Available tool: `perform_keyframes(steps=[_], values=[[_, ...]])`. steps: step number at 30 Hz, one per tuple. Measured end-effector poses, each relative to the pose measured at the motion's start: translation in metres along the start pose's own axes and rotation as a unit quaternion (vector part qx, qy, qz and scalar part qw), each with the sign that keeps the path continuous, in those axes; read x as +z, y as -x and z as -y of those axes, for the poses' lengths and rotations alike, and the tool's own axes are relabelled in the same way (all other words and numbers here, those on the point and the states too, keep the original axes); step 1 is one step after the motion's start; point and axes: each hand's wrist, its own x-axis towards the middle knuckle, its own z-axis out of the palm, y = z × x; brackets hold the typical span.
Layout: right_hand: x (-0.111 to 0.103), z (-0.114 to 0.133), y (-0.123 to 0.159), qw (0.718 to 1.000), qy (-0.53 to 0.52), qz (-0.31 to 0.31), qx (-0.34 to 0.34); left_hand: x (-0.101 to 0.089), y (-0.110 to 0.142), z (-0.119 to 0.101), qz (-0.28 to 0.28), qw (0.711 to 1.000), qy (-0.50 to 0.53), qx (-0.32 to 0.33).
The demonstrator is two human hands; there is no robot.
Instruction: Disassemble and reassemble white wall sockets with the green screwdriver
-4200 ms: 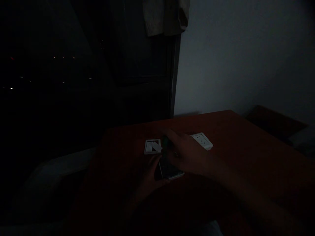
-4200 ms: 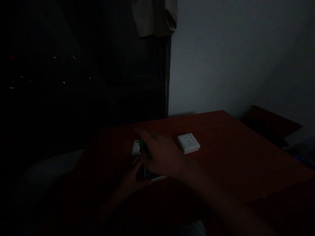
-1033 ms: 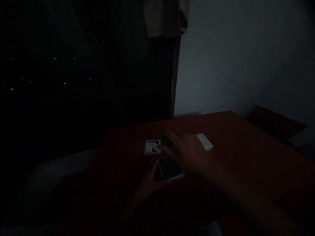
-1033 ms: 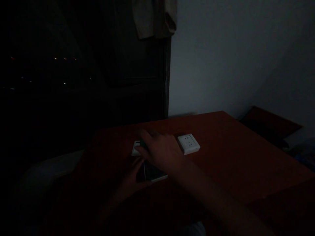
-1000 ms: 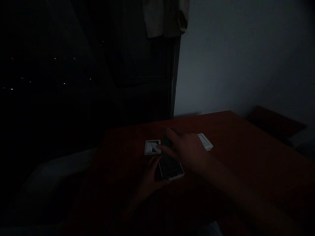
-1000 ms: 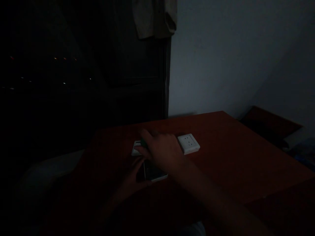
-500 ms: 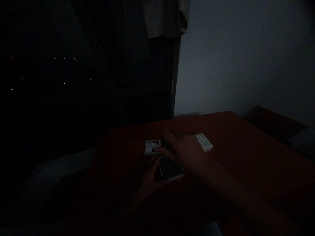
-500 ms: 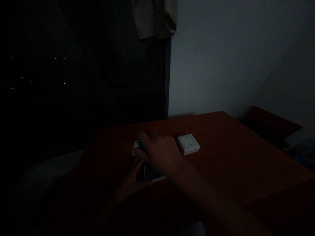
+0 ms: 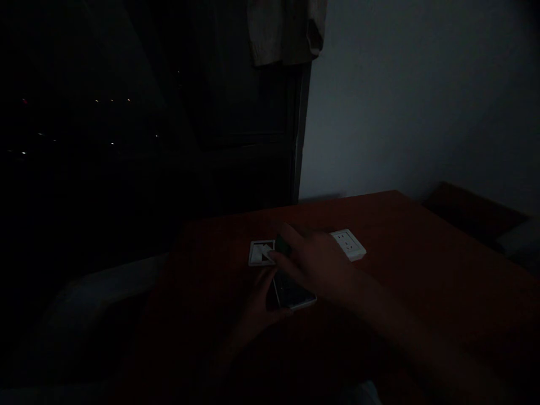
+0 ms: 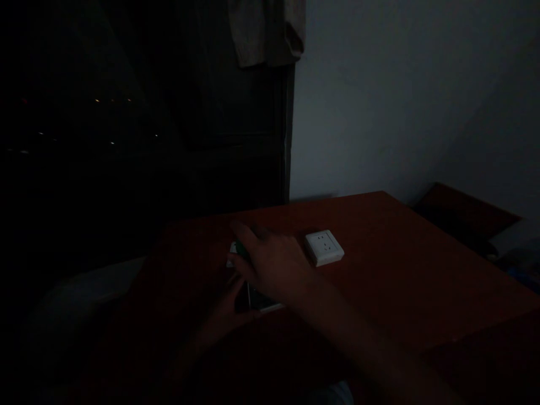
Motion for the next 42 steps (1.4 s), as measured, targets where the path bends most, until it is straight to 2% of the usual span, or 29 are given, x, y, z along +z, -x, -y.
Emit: perform_keyframes(steps=[2,4,6,10,13,15,18,20,24,28,31,36,42], values=[[-0.005,-0.002,0.002,0.996,-0.07,0.015,-0.046,0.0,0.0,0.0,0.002,1.0,0.0,0.001],[-0.008,-0.004,0.003,0.993,-0.096,0.032,-0.063,0.001,0.0,0.002,0.006,1.0,-0.009,-0.007],[-0.006,-0.004,0.002,0.997,-0.062,0.026,-0.035,0.002,0.0,0.006,0.006,1.0,-0.017,-0.014],[0.003,0.0,-0.003,0.995,0.072,-0.035,0.056,0.005,0.0,0.011,-0.003,1.0,-0.005,0.008],[0.003,0.003,-0.003,0.991,0.11,-0.032,0.066,0.004,0.0,0.008,0.001,1.0,0.004,0.011],[-0.002,0.002,-0.001,0.997,0.067,-0.012,0.044,0.002,0.0,0.005,0.003,1.0,0.01,0.013],[-0.009,-0.004,0.002,0.998,-0.051,0.031,-0.012,0.001,-0.001,0.003,0.0,1.0,0.009,0.02],[-0.01,-0.008,0.002,0.996,-0.077,0.045,-0.017,0.003,-0.001,0.006,-0.001,1.0,0.011,0.018],[0.001,-0.007,-0.002,0.999,0.03,-0.006,0.039,0.005,0.0,0.012,-0.005,1.0,0.013,0.012],[0.01,0.003,-0.005,0.991,0.116,-0.042,0.056,0.002,0.0,0.008,-0.004,1.0,-0.003,0.004],[0.008,0.007,-0.004,0.993,0.1,-0.026,0.051,0.001,0.0,0.005,0.001,1.0,-0.007,0.004],[-0.003,0.002,0.0,0.999,-0.026,0.031,0.004,0.0,0.0,0.004,-0.002,1.0,-0.005,0.018],[0.003,0.004,0.002,0.998,0.055,-0.017,0.034,-0.001,-0.001,0.001,0.003,1.0,-0.029,0.003]])
